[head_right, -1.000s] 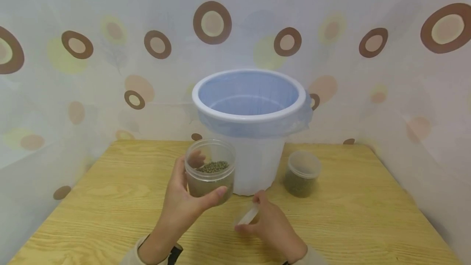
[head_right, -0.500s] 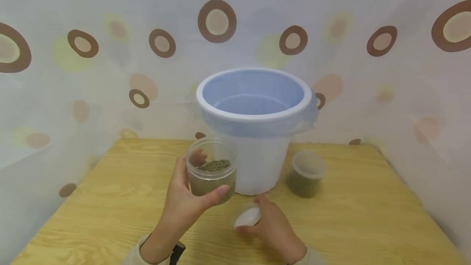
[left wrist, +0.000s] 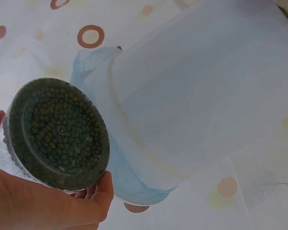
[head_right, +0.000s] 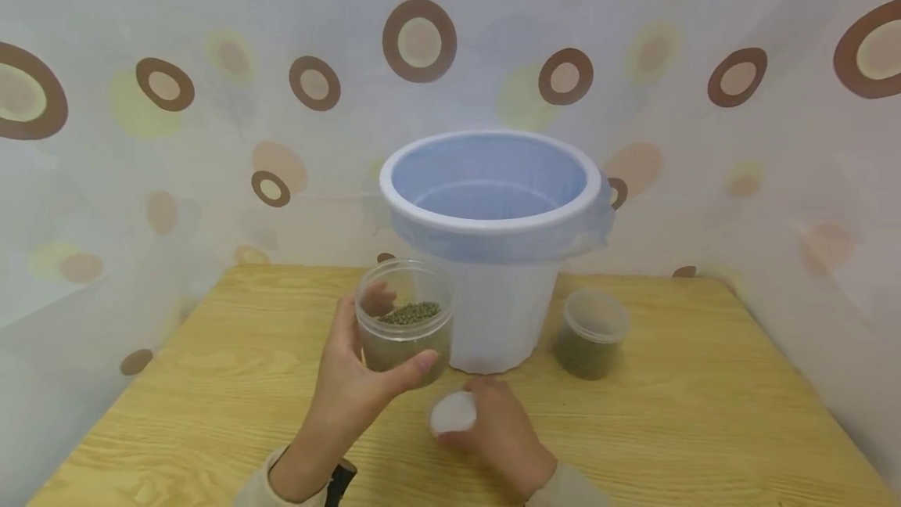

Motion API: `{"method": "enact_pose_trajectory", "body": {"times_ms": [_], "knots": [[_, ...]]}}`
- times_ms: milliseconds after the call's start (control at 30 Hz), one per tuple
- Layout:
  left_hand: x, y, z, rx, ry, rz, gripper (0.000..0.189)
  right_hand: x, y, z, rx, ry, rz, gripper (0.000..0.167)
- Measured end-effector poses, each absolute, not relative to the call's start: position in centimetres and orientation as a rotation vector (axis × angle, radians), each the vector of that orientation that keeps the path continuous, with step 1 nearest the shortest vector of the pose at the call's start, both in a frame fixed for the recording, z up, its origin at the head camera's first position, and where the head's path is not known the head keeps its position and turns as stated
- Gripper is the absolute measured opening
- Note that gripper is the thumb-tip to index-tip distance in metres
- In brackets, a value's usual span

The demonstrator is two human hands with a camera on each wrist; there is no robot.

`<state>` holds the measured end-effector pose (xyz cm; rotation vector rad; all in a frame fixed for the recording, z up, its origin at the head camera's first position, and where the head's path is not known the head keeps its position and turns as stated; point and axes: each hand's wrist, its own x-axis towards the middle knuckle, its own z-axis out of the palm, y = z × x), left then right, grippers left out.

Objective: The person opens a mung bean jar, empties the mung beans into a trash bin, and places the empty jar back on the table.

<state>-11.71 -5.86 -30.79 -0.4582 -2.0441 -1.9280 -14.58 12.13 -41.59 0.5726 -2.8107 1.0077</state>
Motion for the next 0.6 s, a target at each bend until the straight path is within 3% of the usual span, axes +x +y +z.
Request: {"method": "enact_pose_trajectory", "body": {"times_ms": [233, 600], "knots": [[-11.9, -6.1, -30.6, -0.441, -2.034, -1.911, 0.077, -15.4, 10.9, -42.0, 0.728, -2.731, 1.017, 0.052], [-12.0, -6.4, -30.4, -0.42, -2.043, -1.89, 0.077, -16.5, 9.6, -42.6, 0.677, -2.767, 0.985, 0.059]]}}
